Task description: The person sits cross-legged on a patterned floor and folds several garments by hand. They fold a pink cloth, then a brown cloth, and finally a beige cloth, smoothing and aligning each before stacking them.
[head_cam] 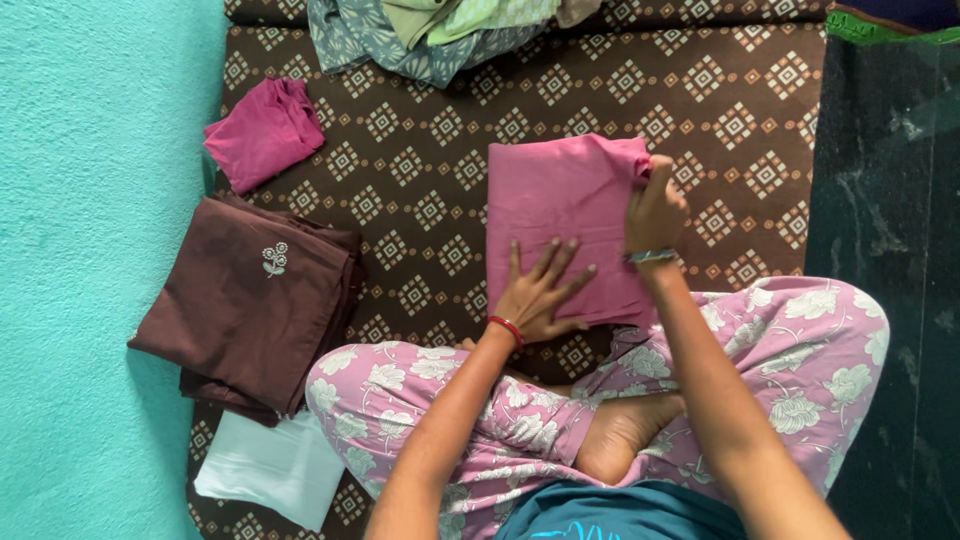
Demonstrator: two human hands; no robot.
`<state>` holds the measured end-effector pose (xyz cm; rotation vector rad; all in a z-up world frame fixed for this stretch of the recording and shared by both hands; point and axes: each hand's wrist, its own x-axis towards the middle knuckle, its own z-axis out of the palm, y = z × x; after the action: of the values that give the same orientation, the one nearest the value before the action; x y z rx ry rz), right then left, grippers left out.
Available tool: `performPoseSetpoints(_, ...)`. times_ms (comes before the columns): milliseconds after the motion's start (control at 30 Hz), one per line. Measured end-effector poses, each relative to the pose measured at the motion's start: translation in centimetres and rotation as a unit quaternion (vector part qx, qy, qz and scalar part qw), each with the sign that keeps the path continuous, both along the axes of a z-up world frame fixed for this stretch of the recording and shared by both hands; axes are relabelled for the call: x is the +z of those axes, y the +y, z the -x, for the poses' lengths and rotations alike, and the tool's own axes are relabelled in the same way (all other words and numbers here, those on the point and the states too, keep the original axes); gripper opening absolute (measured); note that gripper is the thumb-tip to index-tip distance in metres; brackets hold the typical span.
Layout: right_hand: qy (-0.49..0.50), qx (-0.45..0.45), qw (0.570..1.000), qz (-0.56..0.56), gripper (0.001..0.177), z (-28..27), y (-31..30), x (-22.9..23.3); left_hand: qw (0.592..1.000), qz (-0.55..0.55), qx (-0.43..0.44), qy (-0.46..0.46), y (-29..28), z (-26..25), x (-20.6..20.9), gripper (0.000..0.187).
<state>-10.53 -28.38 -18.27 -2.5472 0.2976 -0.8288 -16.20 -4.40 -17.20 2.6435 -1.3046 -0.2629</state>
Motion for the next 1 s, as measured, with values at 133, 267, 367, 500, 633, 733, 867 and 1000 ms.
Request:
performPoseSetpoints(133,0.087,-0.025,0.992,0.09,0.01,-2.9,-3.1,-1.8,0.997,0.042,-0.043,-0.042,-1.9,0.6,-0.1,0.099)
performPoseSetpoints(267,0.16,-0.059,0.977,0.125,0.017,-4.5,-4.9,-3.7,0.991,0.046,-0.047,-0.116,-3.9,1.1,-0.2,0.099)
performPoseSetpoints(367,0.19,-0.055,0.978,0.066,0.021,-4.5,-5.0,-4.0,0.996,-0.005,-0.067,-0.064,-4.6,0.9,0.0,0.101)
performPoseSetpoints(500,0.232,-0.062,0.97,-0.034,0.034,-3.9,-4.4,-2.6,0.996,0.047,-0.075,-0.002,-4.2,0.4,0.2,0.095)
performPoseSetpoints(633,0.128,-0.061,0.989,0.03,0.061,-1.5,-2.5,-0.8,0.994,0.077,-0.081,-0.002,-4.0,0.3,-0.6,0.095)
performPoseSetpoints(733,0.086,0.105,0.985,0.109,0.051,2.4,1.3,-1.2,0.994,-0.014,-0.104,0.003,-4.1,0.2,-1.9,0.09)
performPoseSetpoints(867,0.163,0.319,0.907,0.222,0.059,4.5,5.1,-3.0,0.989,-0.063,-0.108,0.078,-3.7,1.0,-3.2,0.088)
performPoseSetpoints(1000,0.213,0.258,0.933,0.131,0.063,3.1,2.8,-3.6,0.995,-0.016,-0.097,-0.012,-3.4,1.5,-3.3,0.085)
